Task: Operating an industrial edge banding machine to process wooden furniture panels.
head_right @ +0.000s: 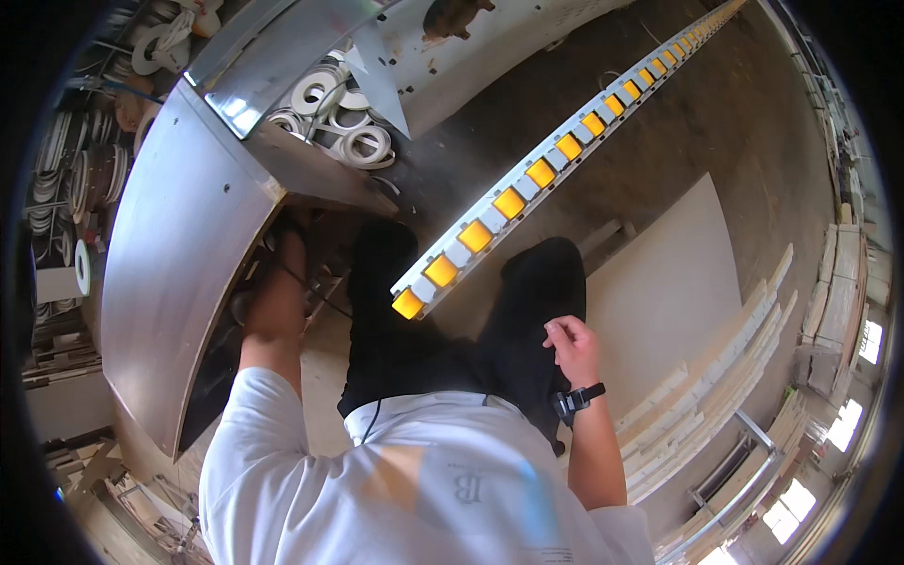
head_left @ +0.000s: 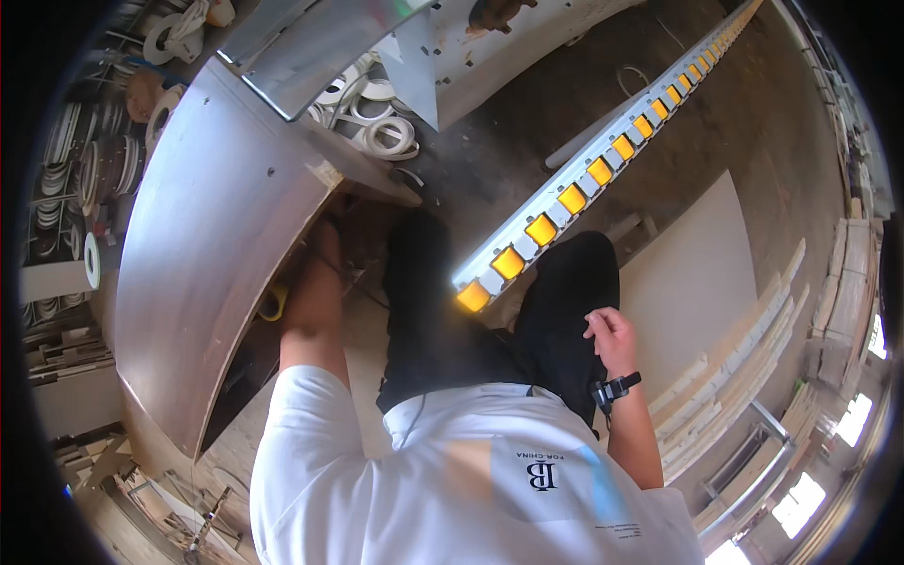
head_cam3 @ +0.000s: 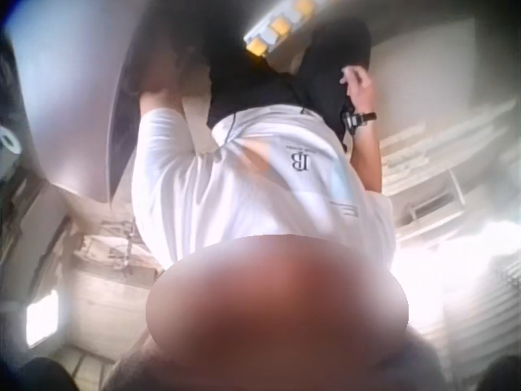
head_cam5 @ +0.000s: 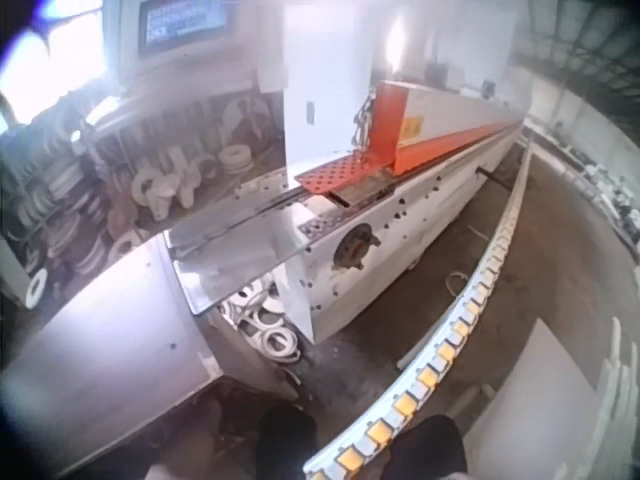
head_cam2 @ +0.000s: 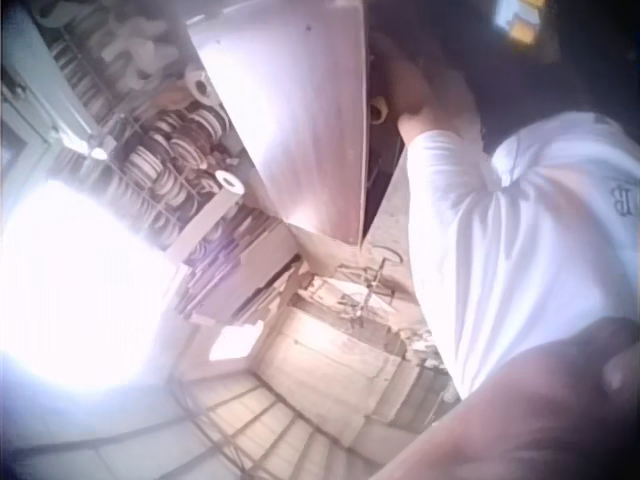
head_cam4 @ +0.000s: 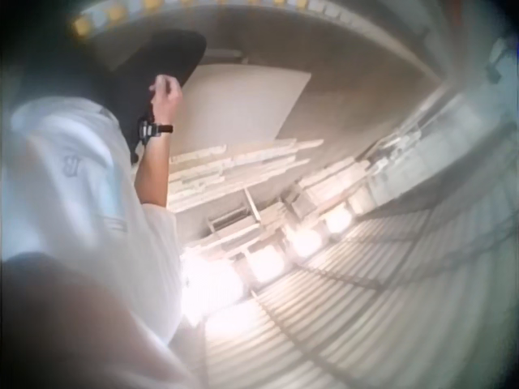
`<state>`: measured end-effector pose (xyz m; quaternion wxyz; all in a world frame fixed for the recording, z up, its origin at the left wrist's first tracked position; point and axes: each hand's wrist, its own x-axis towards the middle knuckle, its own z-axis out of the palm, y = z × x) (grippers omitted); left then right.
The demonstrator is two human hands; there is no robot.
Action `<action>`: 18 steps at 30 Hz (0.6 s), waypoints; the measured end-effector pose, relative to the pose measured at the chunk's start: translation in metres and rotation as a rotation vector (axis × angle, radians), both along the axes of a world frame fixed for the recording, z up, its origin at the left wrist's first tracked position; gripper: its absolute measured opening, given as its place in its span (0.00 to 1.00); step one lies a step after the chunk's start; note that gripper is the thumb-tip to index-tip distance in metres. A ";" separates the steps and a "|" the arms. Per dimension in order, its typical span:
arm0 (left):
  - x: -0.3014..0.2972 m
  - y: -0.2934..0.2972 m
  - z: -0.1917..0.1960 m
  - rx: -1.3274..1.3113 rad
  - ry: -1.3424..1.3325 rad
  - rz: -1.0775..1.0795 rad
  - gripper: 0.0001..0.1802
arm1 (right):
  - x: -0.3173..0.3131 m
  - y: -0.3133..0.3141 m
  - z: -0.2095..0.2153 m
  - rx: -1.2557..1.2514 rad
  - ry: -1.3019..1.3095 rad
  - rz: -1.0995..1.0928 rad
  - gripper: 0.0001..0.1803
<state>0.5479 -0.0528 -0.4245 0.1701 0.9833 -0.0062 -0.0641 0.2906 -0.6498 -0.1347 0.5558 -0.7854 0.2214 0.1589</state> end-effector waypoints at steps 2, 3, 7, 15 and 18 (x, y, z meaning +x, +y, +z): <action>-0.041 0.083 0.024 -0.424 -0.237 0.024 0.20 | 0.016 0.021 -0.009 0.126 -0.036 0.077 0.10; -0.045 0.072 0.018 -0.623 -0.358 -0.054 0.20 | 0.017 0.018 -0.008 0.154 -0.034 0.035 0.10; -0.133 -0.083 0.061 -0.790 0.097 0.525 0.15 | 0.003 -0.006 -0.005 0.069 -0.034 -0.067 0.10; -0.238 -0.174 0.298 -1.283 0.262 0.138 0.14 | 0.006 0.018 0.068 0.027 -0.407 -0.020 0.11; -0.240 -0.218 0.351 -1.146 0.321 -0.259 0.17 | 0.016 0.030 0.105 0.155 -0.611 -0.092 0.12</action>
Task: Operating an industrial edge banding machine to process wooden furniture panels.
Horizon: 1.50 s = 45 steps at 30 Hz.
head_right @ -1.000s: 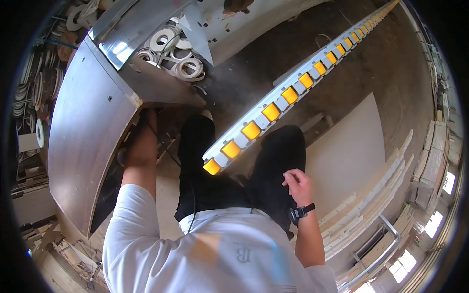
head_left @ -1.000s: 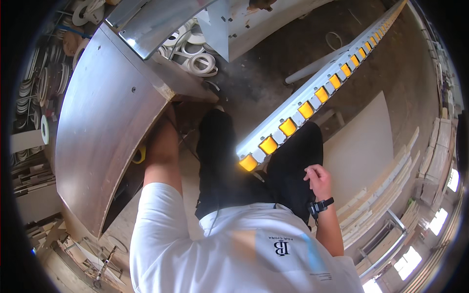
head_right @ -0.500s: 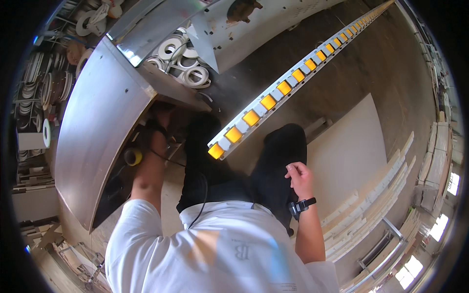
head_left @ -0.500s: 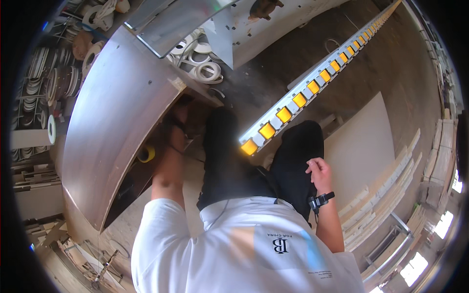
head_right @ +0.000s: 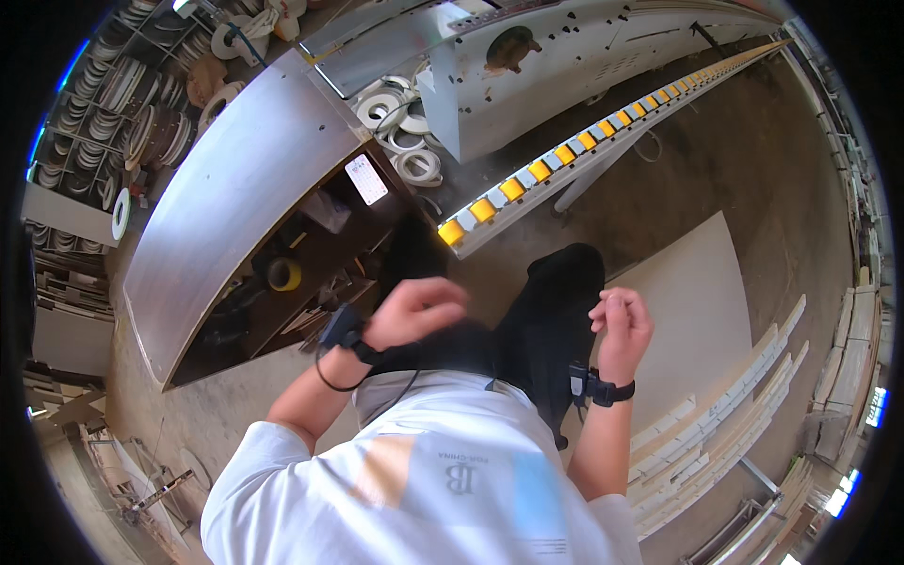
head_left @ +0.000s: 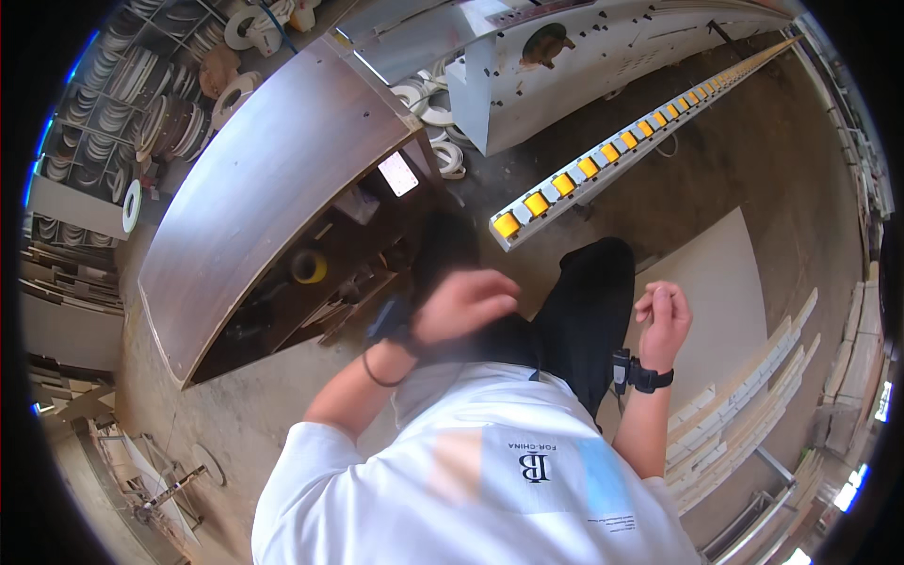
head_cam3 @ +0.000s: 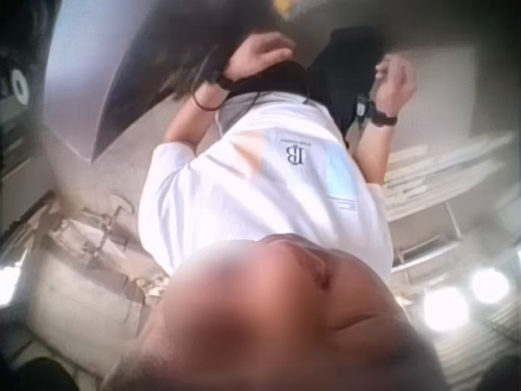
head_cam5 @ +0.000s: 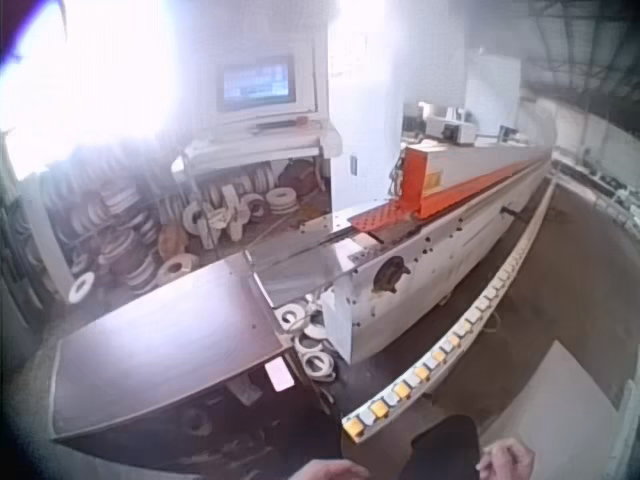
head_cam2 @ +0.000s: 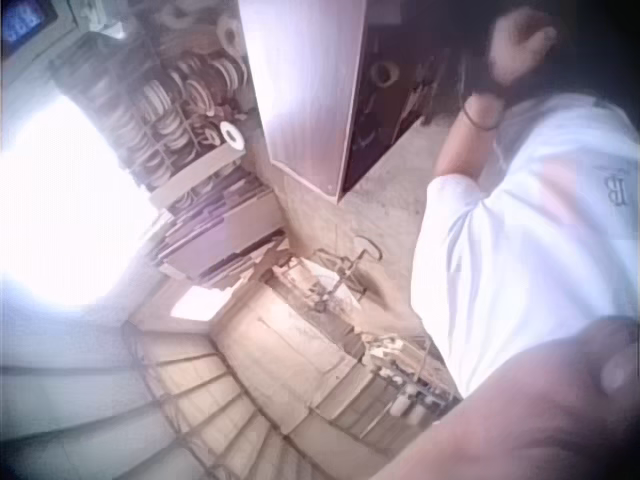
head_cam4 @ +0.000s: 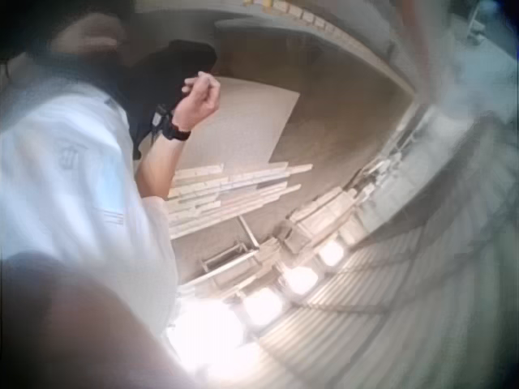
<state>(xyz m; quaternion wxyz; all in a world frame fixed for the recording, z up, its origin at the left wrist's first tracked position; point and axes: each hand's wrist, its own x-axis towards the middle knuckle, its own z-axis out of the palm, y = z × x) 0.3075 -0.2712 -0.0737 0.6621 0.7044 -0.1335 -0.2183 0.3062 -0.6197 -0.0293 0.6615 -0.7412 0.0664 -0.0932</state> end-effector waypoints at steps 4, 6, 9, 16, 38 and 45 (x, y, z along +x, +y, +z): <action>-0.012 -0.081 0.011 -0.257 0.069 -0.289 0.26 | 0.021 0.035 0.026 0.296 -0.264 0.005 0.14; -0.024 -0.124 0.009 -0.458 0.207 -0.381 0.24 | 0.027 0.045 0.030 0.328 -0.294 -0.017 0.15; -0.037 -0.161 0.016 -0.571 0.390 -0.388 0.15 | 0.025 0.037 0.023 0.262 -0.316 -0.126 0.15; -0.055 -0.164 0.019 -0.245 0.273 -0.414 0.14 | 0.005 0.029 0.004 -0.470 -0.467 -0.352 0.10; -0.059 -0.175 0.009 -0.035 0.536 -0.429 0.19 | -0.019 0.005 -0.017 -0.158 -0.141 -0.251 0.12; -0.022 -0.155 -0.030 0.007 0.307 -0.445 0.15 | -0.121 -0.099 -0.083 -0.611 0.097 -0.588 0.12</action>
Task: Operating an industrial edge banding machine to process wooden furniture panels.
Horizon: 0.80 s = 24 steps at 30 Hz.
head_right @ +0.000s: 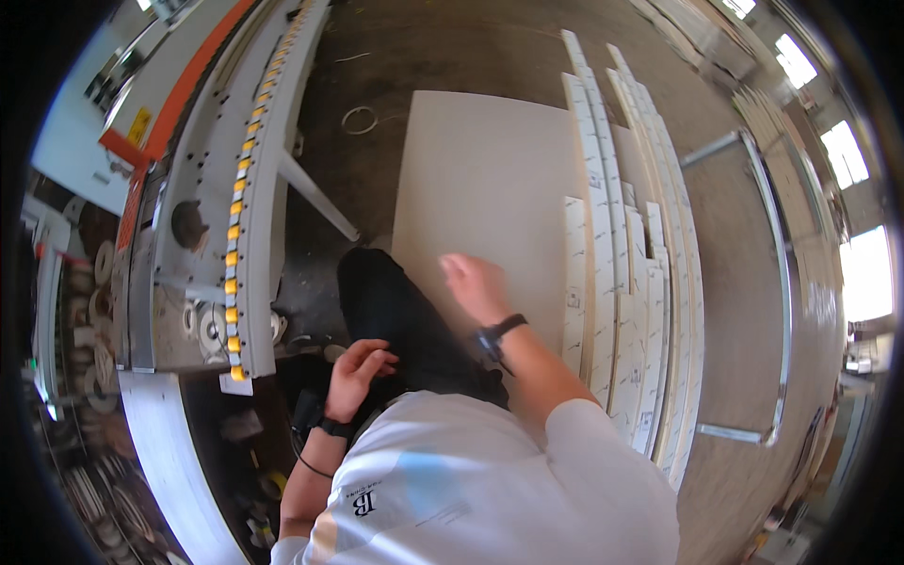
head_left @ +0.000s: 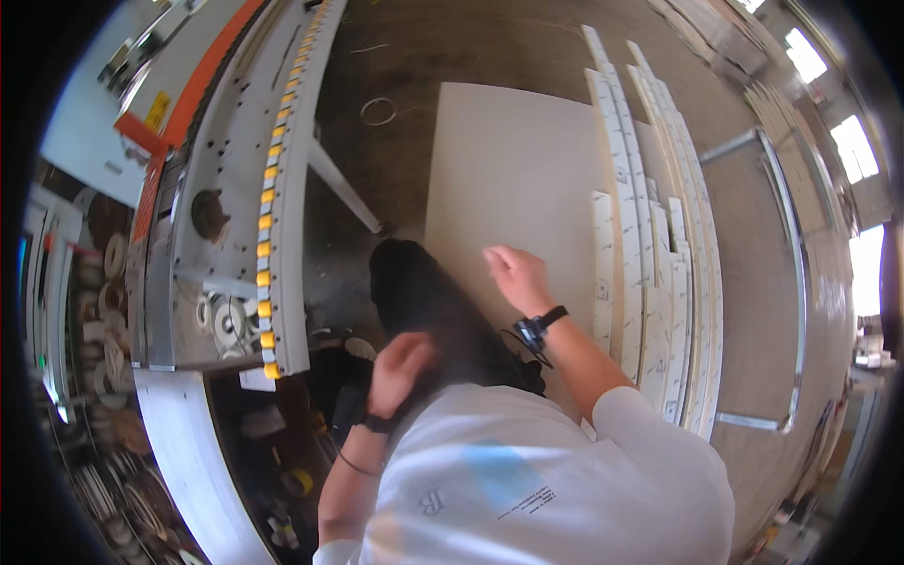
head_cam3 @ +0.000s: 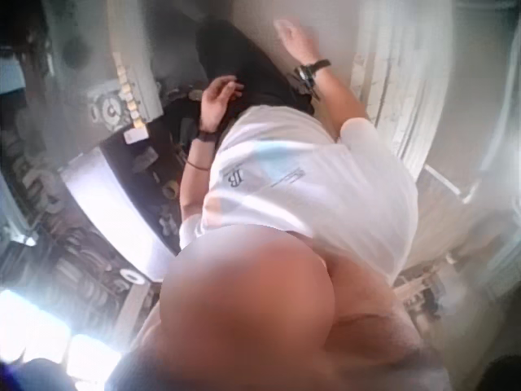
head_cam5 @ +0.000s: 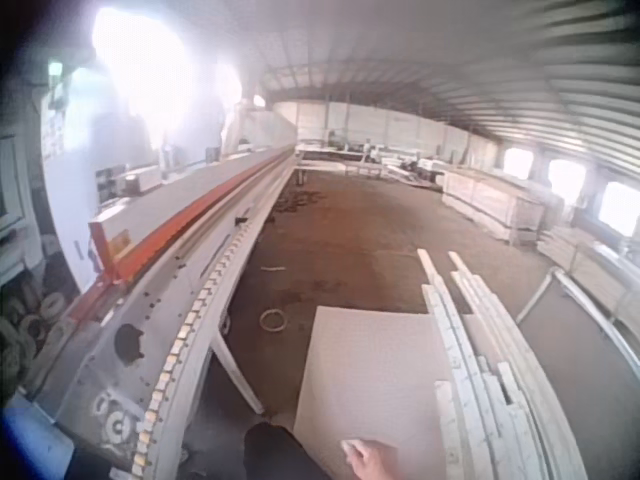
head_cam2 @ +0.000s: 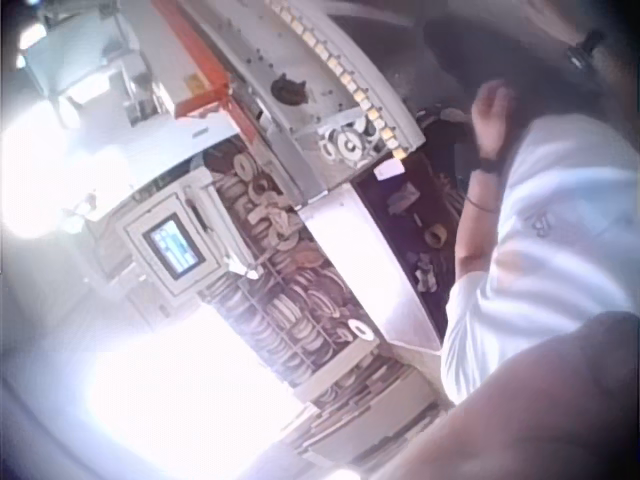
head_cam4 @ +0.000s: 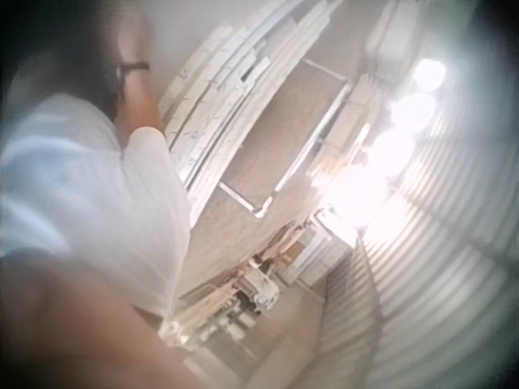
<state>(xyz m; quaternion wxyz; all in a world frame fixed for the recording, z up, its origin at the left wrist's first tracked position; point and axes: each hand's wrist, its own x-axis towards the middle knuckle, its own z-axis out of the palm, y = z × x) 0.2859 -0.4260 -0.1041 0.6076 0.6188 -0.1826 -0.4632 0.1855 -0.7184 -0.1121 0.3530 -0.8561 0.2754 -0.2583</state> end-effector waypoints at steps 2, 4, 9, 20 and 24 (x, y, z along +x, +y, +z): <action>0.018 0.005 -0.013 0.072 0.025 0.091 0.15 | -0.057 -0.037 -0.029 -0.177 0.222 -0.166 0.12; 0.037 0.023 -0.049 0.144 0.028 0.204 0.14 | -0.114 -0.054 -0.048 -0.208 0.337 -0.310 0.18; 0.065 0.072 -0.130 0.224 0.007 0.261 0.11 | -0.231 -0.070 -0.130 -0.133 0.715 -0.485 0.39; 0.039 0.080 -0.168 0.303 -0.217 0.178 0.14 | -0.101 -0.074 -0.111 -0.164 0.558 -0.100 0.46; 0.034 0.097 -0.172 0.370 -0.443 0.107 0.13 | -0.069 -0.060 -0.113 -0.199 0.567 -0.254 0.55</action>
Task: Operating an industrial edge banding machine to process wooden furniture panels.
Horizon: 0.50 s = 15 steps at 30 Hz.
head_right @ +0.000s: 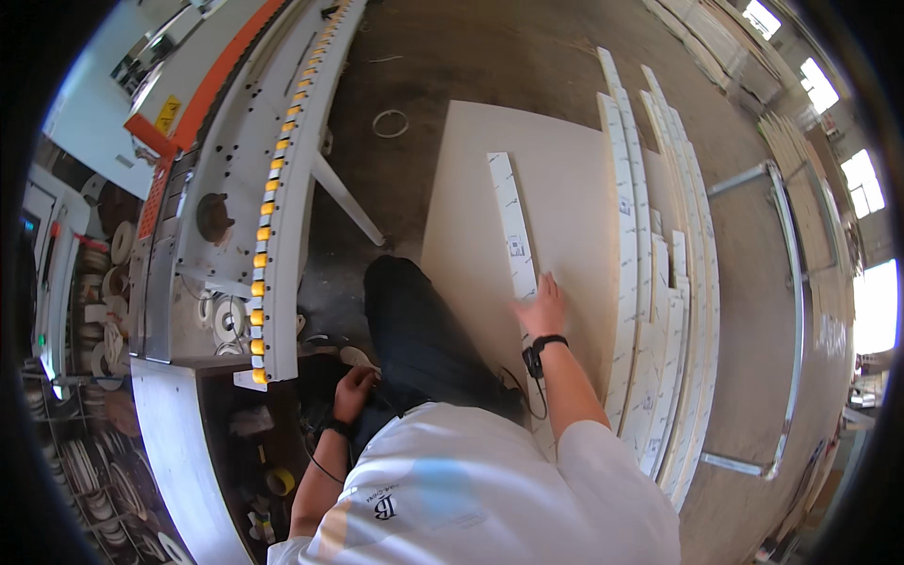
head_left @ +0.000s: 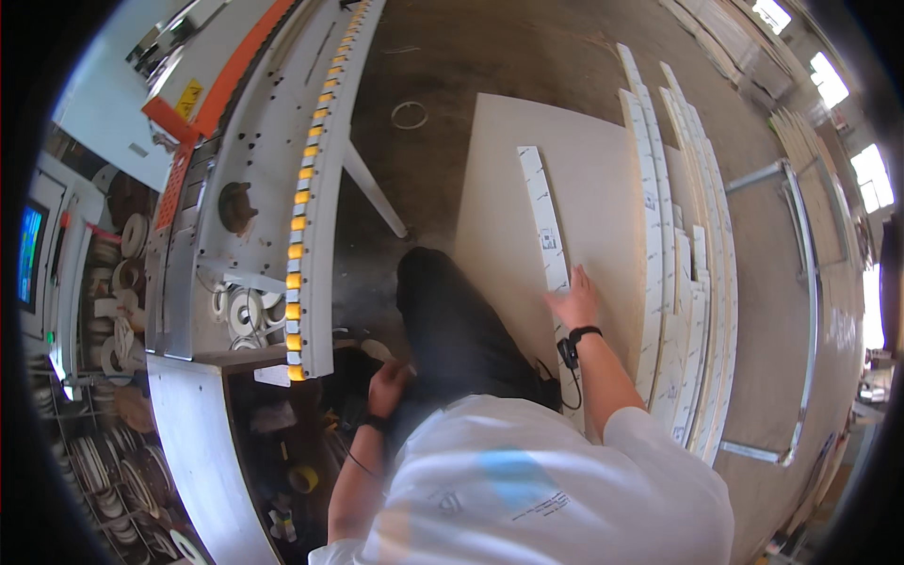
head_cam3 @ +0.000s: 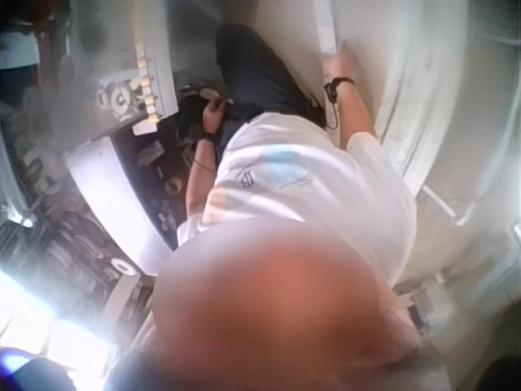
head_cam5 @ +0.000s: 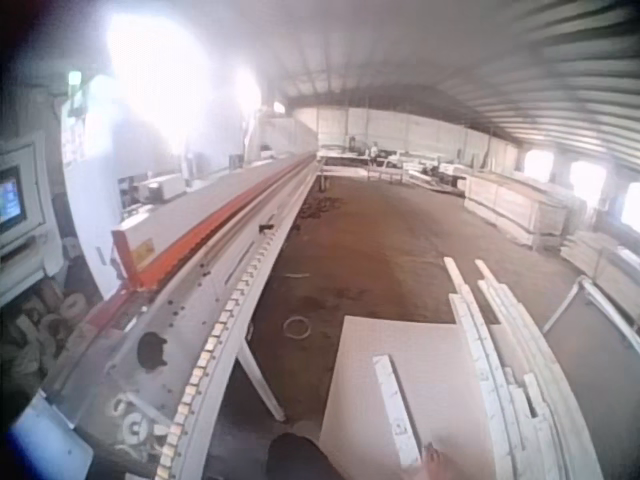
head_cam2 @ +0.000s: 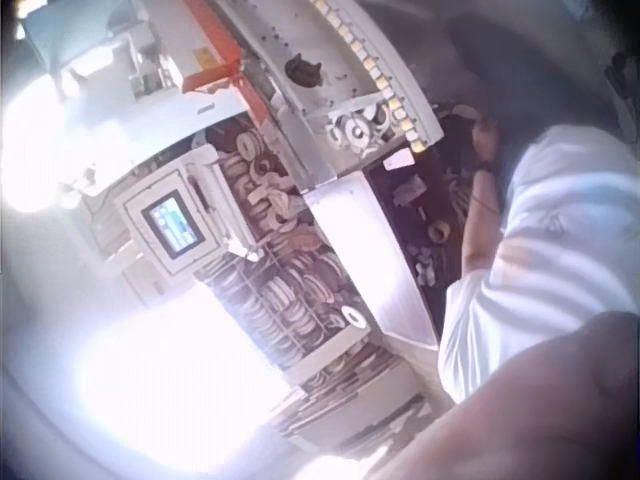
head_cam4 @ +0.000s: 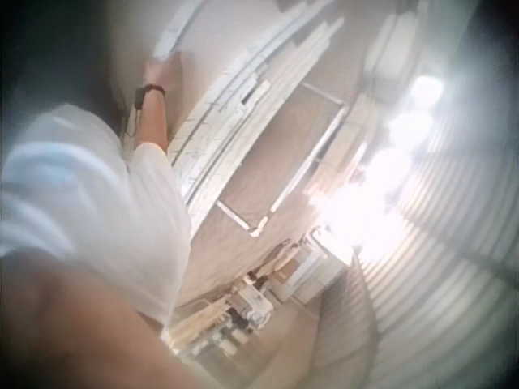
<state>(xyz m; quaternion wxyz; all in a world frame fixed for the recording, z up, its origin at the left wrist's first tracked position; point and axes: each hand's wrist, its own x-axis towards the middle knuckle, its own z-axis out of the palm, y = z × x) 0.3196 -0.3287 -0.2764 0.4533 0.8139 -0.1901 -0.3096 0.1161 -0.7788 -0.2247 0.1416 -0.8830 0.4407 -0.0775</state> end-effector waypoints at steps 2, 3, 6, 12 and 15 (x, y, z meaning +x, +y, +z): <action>0.002 0.000 0.014 0.018 0.048 0.053 0.18 | -0.006 0.022 -0.004 0.023 0.021 -0.083 0.56; 0.000 0.005 0.010 0.000 0.035 0.090 0.18 | -0.012 0.034 -0.004 0.012 0.036 -0.109 0.52; 0.001 0.001 0.028 -0.023 0.011 0.122 0.17 | -0.009 0.045 0.001 0.066 0.046 -0.172 0.43; 0.005 -0.034 0.111 -0.025 -0.206 -0.017 0.13 | 0.009 0.031 -0.009 0.173 -0.352 -0.285 0.33; 0.011 -0.041 0.167 -0.081 -0.301 -0.120 0.13 | 0.029 0.034 0.025 0.150 -0.457 -0.174 0.32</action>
